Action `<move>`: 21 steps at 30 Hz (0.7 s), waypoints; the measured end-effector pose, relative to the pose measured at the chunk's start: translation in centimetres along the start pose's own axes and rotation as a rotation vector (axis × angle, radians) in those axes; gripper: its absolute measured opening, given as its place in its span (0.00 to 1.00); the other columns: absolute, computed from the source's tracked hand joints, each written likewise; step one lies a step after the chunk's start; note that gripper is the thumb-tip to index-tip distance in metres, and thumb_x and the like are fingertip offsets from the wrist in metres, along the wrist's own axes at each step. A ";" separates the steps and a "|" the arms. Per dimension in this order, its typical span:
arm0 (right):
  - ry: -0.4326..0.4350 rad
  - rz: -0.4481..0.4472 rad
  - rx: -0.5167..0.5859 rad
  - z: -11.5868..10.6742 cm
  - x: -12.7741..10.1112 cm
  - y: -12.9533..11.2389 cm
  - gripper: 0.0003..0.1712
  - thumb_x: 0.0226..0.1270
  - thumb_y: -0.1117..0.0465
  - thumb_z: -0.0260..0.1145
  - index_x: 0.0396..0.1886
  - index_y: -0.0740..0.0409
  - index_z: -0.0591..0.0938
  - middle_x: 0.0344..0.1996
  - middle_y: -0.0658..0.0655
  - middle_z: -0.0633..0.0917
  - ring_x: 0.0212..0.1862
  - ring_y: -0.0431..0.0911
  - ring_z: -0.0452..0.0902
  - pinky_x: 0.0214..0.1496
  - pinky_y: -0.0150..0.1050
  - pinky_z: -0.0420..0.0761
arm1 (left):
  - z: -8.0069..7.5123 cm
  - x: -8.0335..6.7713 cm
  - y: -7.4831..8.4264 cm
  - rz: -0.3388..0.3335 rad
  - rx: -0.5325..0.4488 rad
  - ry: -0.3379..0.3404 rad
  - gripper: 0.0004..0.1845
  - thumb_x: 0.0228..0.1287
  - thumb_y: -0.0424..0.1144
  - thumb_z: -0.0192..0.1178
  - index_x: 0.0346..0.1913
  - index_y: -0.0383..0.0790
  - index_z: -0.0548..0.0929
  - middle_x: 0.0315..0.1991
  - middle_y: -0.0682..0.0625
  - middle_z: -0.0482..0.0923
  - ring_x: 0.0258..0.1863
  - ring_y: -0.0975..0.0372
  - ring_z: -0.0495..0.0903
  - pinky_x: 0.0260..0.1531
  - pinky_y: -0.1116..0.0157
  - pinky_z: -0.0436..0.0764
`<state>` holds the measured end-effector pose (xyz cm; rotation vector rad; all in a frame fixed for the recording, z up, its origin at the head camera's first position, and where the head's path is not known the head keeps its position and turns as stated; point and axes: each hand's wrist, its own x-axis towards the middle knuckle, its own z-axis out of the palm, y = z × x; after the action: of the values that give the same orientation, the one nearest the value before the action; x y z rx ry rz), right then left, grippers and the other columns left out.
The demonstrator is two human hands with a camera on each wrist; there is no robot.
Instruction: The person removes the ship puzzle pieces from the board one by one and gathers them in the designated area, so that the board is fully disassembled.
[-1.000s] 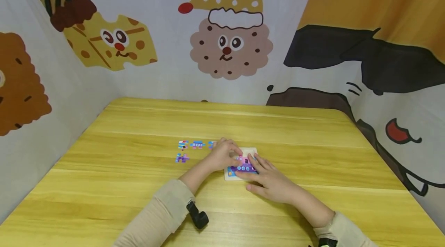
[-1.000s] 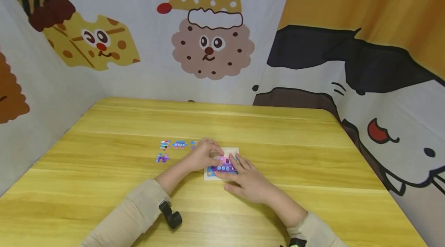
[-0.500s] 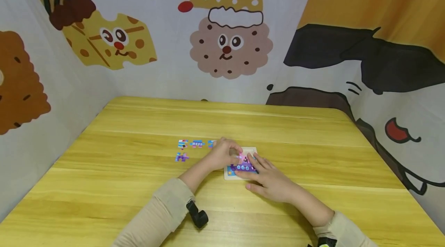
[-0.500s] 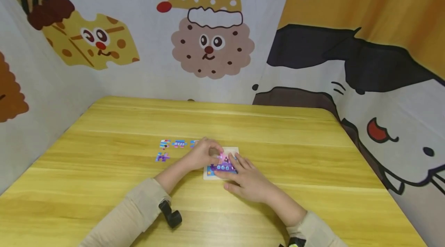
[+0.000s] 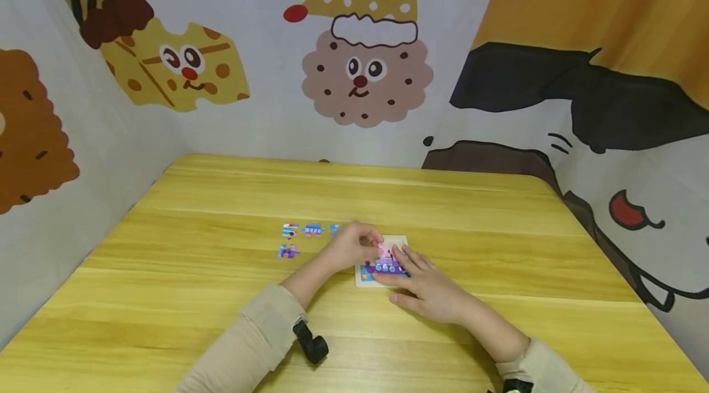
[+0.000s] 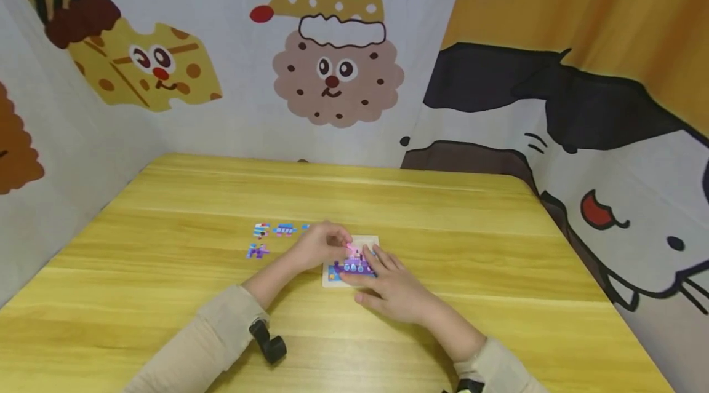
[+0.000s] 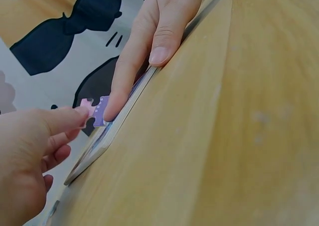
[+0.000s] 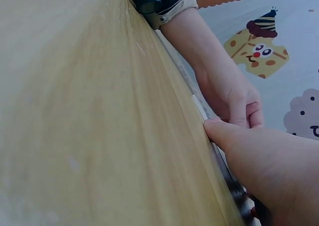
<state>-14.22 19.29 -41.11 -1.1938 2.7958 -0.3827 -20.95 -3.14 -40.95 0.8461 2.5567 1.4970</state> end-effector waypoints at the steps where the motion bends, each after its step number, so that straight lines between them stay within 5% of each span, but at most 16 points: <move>1: 0.001 0.000 0.002 0.0 0.0 0.0 0.27 0.74 0.39 0.46 0.70 0.29 0.64 0.74 0.63 0.47 0.74 0.60 0.36 0.68 0.62 0.45 | -0.1 0.0 0.0 0.005 -0.009 0.007 0.08 0.55 0.30 0.69 0.38 0.37 0.85 0.30 0.54 0.77 0.33 0.62 0.76 0.36 0.67 0.78; 21: -0.017 0.015 0.013 -0.1 0.0 -0.1 0.26 0.74 0.39 0.46 0.70 0.28 0.64 0.74 0.63 0.46 0.73 0.60 0.35 0.68 0.62 0.44 | -2.6 -0.9 1.4 -0.023 -0.023 0.078 0.09 0.57 0.35 0.68 0.41 0.37 0.86 0.33 0.56 0.80 0.39 0.61 0.76 0.43 0.60 0.75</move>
<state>-14.18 19.22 -40.97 -1.1665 2.7822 -0.3875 -20.36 -5.13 -38.58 0.7684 2.5883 1.5802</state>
